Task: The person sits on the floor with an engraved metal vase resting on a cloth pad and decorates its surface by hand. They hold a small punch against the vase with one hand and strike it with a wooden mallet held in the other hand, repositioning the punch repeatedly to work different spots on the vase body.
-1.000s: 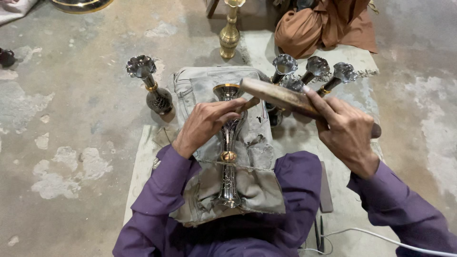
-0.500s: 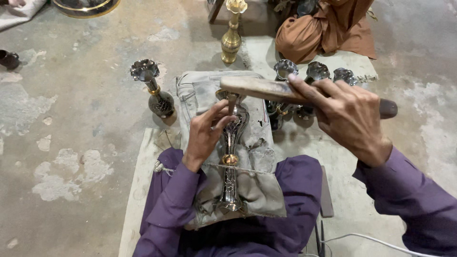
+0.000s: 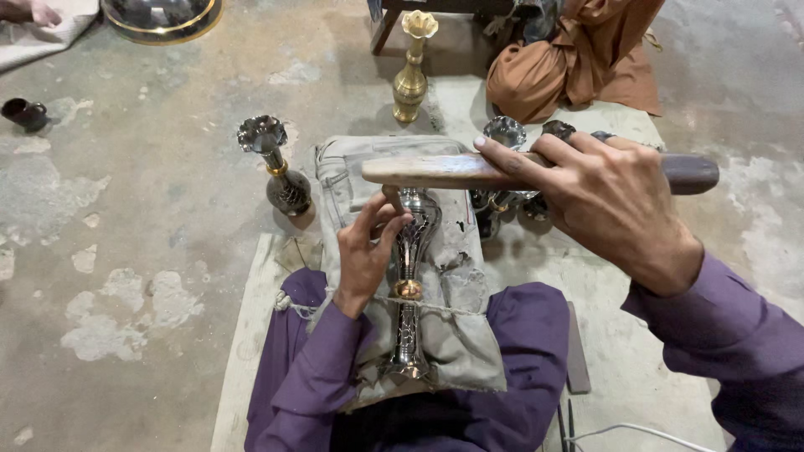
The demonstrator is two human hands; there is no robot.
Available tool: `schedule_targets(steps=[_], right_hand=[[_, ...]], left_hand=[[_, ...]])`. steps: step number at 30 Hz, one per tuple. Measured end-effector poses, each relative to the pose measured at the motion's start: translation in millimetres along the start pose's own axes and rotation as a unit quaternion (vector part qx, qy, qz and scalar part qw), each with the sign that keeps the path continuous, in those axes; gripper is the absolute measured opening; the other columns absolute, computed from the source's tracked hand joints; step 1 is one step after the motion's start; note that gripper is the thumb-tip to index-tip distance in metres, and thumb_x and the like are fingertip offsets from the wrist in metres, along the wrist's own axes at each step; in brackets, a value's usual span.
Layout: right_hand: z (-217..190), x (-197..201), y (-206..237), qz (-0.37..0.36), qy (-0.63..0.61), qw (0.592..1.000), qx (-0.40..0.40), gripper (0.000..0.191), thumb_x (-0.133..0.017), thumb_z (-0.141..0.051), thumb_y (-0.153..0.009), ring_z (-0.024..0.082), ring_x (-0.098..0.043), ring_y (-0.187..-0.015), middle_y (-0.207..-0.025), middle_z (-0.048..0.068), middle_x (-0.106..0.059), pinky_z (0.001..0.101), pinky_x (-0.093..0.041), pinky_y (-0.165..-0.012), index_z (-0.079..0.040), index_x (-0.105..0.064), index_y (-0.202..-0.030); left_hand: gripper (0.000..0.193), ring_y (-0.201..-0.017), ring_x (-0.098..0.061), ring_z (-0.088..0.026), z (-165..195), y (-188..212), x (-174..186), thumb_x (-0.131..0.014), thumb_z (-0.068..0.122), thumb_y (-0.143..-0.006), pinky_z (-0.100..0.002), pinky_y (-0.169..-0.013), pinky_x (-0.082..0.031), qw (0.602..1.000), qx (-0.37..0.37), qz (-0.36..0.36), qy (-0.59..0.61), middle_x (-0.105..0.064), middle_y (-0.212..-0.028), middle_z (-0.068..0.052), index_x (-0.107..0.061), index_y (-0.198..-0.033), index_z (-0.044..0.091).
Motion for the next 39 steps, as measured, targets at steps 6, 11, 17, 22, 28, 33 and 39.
schedule_targets(steps=[6,11,17,22,28,33,39], right_hand=[[2,0,3,-0.091,-0.061,0.994,-0.029,0.066,-0.067,-0.036,-0.095,0.013,-0.058,-0.057,-0.078,-0.001,-0.065,0.0289,-0.051,-0.044,-0.032,-0.044,-0.156],[0,3,4,0.050,-0.232,0.970,-0.058,0.065,-0.063,-0.025,-0.096,0.013,-0.059,-0.069,-0.104,0.004,-0.066,0.0273,-0.049,-0.053,-0.030,-0.044,-0.158],[5,8,4,-0.074,-0.085,0.990,-0.083,0.072,-0.070,-0.024,-0.087,0.017,-0.062,-0.068,-0.085,0.000,-0.065,0.0344,-0.051,-0.053,-0.035,-0.048,-0.155],[11,17,-1,0.057,-0.078,0.995,-0.008,0.076,-0.071,-0.017,-0.082,0.020,-0.062,-0.084,-0.101,0.003,-0.064,0.0350,-0.056,-0.069,-0.033,-0.050,-0.153],[4,24,-16,0.092,-0.158,0.983,-0.007,0.065,-0.071,-0.020,-0.093,0.021,-0.063,-0.082,-0.109,0.006,-0.067,0.0354,-0.054,-0.067,-0.028,-0.051,-0.154],[2,35,-24,0.033,0.039,0.997,0.051,0.059,-0.067,-0.026,-0.100,0.014,-0.065,-0.070,-0.096,-0.003,-0.071,0.0306,-0.051,-0.056,-0.038,-0.050,-0.155],[0,23,-26,-0.065,-0.010,0.998,0.008,0.061,-0.065,-0.026,-0.098,0.013,-0.064,-0.062,-0.091,0.001,-0.071,0.0284,-0.052,-0.047,-0.029,-0.048,-0.156]], left_hand=[[0.043,-0.098,-0.080,-0.021,-4,1,0,-0.070,0.011,-0.100,-0.034,-0.084,-0.070,1.000,-0.017,0.012,0.000,-0.080,-0.108,-0.009,-0.056,-0.140,0.018],[0.049,-0.101,-0.079,-0.021,2,3,2,-0.070,0.009,-0.100,-0.033,-0.087,-0.069,0.999,-0.017,0.012,0.035,-0.078,-0.109,-0.010,-0.053,-0.145,0.015],[0.043,-0.096,-0.079,-0.019,4,-1,1,-0.072,0.012,-0.100,-0.030,-0.079,-0.067,0.997,0.008,0.041,0.062,-0.079,-0.107,-0.010,-0.053,-0.139,0.012],[0.041,-0.092,-0.079,-0.017,3,-1,1,-0.073,0.015,-0.100,-0.028,-0.074,-0.067,0.997,0.013,0.055,0.061,-0.079,-0.103,-0.010,-0.054,-0.136,0.011],[0.042,-0.089,-0.079,-0.016,5,-1,1,-0.074,0.015,-0.099,-0.027,-0.073,-0.066,0.996,0.012,0.063,0.062,-0.079,-0.101,-0.009,-0.053,-0.135,0.010],[0.036,-0.095,-0.079,-0.018,7,2,1,-0.075,0.013,-0.101,-0.029,-0.079,-0.067,0.995,0.000,0.065,0.081,-0.079,-0.103,-0.011,-0.055,-0.132,0.010],[0.037,-0.094,-0.080,-0.019,0,-5,3,-0.076,0.012,-0.099,-0.030,-0.079,-0.068,0.997,0.008,0.035,0.067,-0.079,-0.105,-0.012,-0.057,-0.131,0.009]])
Point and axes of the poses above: each hand's wrist, its own y-axis away from the middle knuckle, its own x-axis out of the back of the hand, z = x × y, the point moved 1 cm from there along -y, towards the middle knuckle
